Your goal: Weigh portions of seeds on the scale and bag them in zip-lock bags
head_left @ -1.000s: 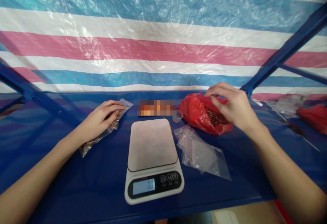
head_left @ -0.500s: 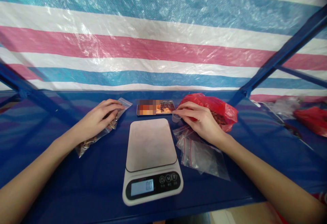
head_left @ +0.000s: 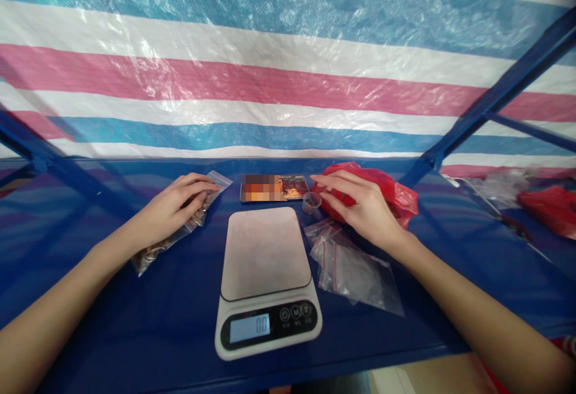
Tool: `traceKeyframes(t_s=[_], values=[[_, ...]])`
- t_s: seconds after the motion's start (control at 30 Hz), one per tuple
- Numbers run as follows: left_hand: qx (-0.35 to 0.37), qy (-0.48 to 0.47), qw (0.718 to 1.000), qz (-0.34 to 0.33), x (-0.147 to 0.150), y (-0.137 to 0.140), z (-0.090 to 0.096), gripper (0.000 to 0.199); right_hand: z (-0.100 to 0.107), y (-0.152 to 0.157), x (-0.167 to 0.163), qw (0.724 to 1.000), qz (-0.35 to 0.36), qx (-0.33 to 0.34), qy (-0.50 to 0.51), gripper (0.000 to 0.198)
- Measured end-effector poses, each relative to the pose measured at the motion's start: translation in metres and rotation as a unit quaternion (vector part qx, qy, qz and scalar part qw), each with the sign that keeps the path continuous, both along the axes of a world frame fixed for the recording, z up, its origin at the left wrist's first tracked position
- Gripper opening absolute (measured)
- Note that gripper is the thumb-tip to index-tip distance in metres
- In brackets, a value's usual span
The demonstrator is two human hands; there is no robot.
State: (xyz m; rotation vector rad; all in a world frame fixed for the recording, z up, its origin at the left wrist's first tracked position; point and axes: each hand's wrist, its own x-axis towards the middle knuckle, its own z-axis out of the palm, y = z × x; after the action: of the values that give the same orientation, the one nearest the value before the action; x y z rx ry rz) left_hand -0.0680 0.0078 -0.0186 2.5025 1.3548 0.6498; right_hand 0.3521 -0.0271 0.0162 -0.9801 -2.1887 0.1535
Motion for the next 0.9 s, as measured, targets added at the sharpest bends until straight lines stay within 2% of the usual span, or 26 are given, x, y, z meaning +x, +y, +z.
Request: traceKeyframes(t_s=[0.07, 0.17, 0.27, 0.33, 0.4, 0.47, 0.53, 0.6, 0.77, 0.9], values=[[0.0, 0.002, 1.0, -0.002, 0.0, 0.0, 0.0, 0.045, 0.008, -0.001, 0.004, 0.999, -0.031, 0.023, 0.007, 0.032], [0.001, 0.0, 1.0, 0.0, 0.0, -0.001, 0.0, 0.046, 0.02, 0.003, 0.022, 0.992, -0.122, 0.041, 0.002, 0.028], [-0.002, -0.003, 1.0, 0.0, 0.001, -0.001, 0.001, 0.047, 0.023, 0.015, 0.054, 0.977, -0.196, -0.025, -0.077, 0.025], [-0.001, -0.003, 1.0, 0.002, 0.001, -0.001, 0.001, 0.047, 0.017, 0.024, 0.074, 0.963, -0.158, -0.115, -0.184, 0.026], [-0.001, 0.0, 1.0, 0.004, 0.002, -0.001, 0.001, 0.046, 0.009, 0.029, 0.087, 0.953, -0.086, -0.159, -0.242, 0.038], [-0.002, 0.002, 1.0, 0.004, 0.001, -0.001, 0.001, 0.045, 0.002, 0.031, 0.09, 0.948, -0.071, -0.164, -0.262, 0.053], [-0.001, 0.0, 1.0, 0.0, 0.0, -0.001, 0.0, 0.044, -0.001, 0.03, 0.086, 0.942, -0.104, -0.161, -0.276, 0.06], [0.002, 0.0, 1.0, -0.004, -0.001, -0.001, 0.0, 0.042, -0.001, 0.029, 0.081, 0.937, -0.121, -0.16, -0.286, 0.06], [0.008, 0.002, 1.0, -0.009, -0.002, 0.0, -0.001, 0.042, 0.0, 0.029, 0.073, 0.956, -0.035, -0.154, -0.246, 0.058], [0.004, 0.004, 1.0, -0.01, -0.001, 0.0, 0.0, 0.043, 0.001, 0.03, 0.068, 0.958, -0.029, -0.159, -0.236, 0.055]])
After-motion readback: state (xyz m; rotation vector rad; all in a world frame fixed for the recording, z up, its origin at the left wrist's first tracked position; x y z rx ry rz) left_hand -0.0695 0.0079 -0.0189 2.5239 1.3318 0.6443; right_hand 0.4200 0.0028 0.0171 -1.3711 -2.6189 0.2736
